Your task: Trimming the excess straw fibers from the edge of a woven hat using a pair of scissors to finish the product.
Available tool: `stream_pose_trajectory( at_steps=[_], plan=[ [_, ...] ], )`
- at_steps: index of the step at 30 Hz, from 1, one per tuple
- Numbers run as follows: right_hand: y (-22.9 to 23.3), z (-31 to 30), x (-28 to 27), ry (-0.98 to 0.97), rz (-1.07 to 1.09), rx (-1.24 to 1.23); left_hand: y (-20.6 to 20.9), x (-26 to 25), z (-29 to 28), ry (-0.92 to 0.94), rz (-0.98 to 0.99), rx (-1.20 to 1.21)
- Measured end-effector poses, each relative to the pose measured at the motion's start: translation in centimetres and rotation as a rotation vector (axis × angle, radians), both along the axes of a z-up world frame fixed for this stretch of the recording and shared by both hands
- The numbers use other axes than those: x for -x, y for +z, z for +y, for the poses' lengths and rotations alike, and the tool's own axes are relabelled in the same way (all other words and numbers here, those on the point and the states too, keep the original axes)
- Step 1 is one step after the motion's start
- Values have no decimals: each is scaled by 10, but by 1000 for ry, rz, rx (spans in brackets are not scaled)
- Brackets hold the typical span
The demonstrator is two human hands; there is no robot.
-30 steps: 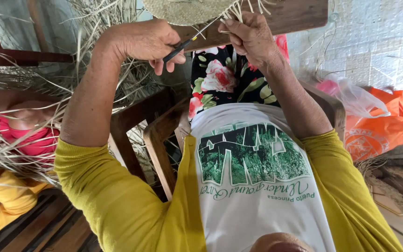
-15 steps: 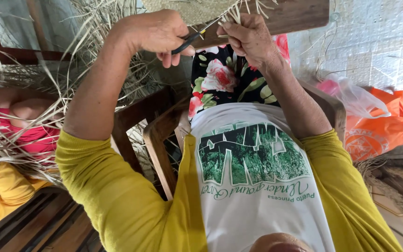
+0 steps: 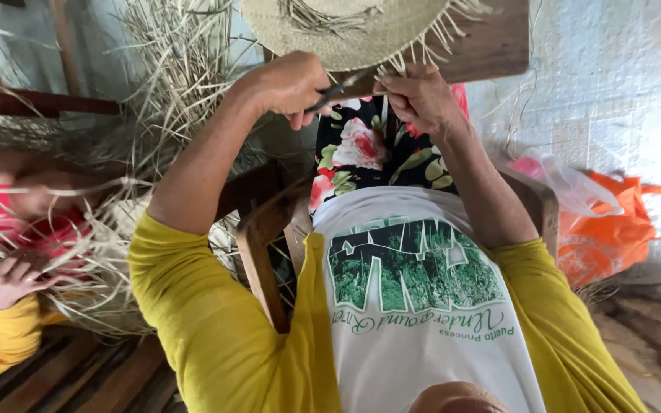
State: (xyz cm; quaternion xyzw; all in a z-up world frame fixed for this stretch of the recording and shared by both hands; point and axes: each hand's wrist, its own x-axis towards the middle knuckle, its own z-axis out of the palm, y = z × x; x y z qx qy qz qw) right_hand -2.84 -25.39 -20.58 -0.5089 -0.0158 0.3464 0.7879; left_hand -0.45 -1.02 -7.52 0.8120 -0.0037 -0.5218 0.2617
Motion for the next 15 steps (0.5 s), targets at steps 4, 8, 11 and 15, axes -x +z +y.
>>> stream_pose_trajectory(
  at_steps=[4,8,11,15],
  plan=[
    [-40,-21,13,279,-717,170,2,9,15,-121,2,36],
    [22,-34,23,478,-215,219,3,32,35,-126,-69,135],
    [72,-28,8,373,-353,290,-4,51,44,22,-161,196],
    [62,1,-45,39,-741,614,-50,60,40,462,-508,725]
  ],
)
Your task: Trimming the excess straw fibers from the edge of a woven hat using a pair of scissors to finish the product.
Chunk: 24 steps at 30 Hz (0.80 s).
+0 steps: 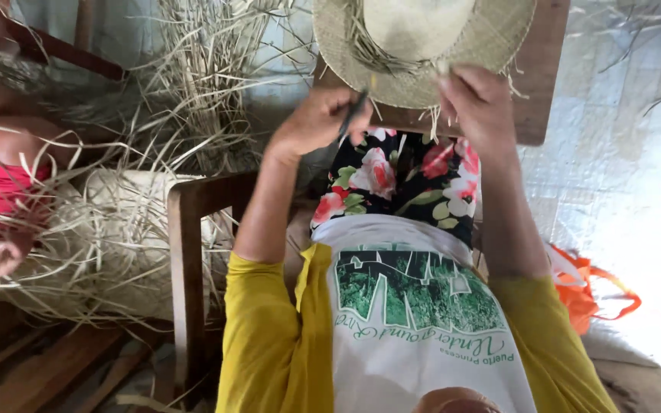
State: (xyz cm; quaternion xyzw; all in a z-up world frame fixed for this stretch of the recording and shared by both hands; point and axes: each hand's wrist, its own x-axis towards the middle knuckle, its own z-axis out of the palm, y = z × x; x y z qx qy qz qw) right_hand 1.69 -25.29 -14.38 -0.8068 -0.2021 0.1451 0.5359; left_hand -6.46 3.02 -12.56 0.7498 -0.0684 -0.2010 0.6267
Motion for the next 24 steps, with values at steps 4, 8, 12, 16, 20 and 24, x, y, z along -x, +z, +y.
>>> stream_pose_trajectory(
  at_steps=[4,8,12,16,20,24],
  plan=[
    [-57,15,-30,-64,-777,182,-41,-20,-27,437,0,633],
    [-59,17,-9,-139,-801,68,-84,-53,-48,558,-313,1000],
    [-68,15,4,-80,-811,116,-101,-60,-58,454,-419,1272],
    [-57,18,14,-31,-802,72,-117,-61,-64,444,-361,1359],
    [-64,16,21,-42,-701,112,-122,-60,-62,436,-291,1416],
    [-71,18,22,-17,-741,143,-125,-58,-64,492,-228,1396]
  ],
)
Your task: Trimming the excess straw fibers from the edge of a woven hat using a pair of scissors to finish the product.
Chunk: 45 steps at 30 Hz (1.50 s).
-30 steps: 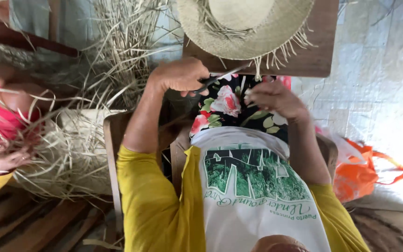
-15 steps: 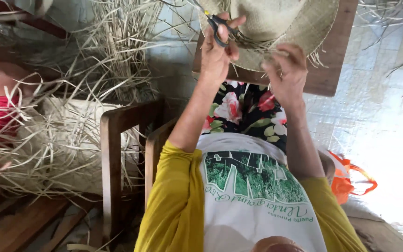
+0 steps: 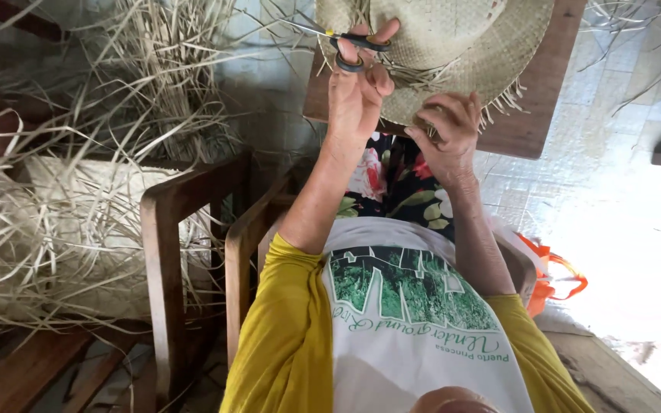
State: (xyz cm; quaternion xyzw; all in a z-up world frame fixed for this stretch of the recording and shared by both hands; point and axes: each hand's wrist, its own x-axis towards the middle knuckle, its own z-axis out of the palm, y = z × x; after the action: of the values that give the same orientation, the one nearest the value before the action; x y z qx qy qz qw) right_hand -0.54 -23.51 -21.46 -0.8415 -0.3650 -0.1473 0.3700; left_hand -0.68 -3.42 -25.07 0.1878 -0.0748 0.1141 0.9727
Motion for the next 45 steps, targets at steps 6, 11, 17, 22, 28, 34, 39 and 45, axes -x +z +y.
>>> stream_pose_trajectory(
  at_steps=[6,11,17,22,28,34,39,45],
  plan=[
    [-7,-1,1,9,27,-24,6,4,0,20,43,-29],
    [-12,-6,1,4,36,-5,-3,7,-3,4,18,-38],
    [-4,-4,3,21,27,-16,-3,10,-3,-14,28,-51],
    [-2,-4,1,3,62,6,3,5,-4,34,10,-94],
    [10,-9,8,-7,72,-35,2,5,-3,49,20,-150],
    [55,-30,33,-270,271,-248,10,2,-6,193,-33,-29],
    [34,-42,34,-356,799,-544,22,24,6,195,-75,-369],
    [28,-31,24,-329,1081,-622,43,41,-15,193,38,-1073]
  ],
)
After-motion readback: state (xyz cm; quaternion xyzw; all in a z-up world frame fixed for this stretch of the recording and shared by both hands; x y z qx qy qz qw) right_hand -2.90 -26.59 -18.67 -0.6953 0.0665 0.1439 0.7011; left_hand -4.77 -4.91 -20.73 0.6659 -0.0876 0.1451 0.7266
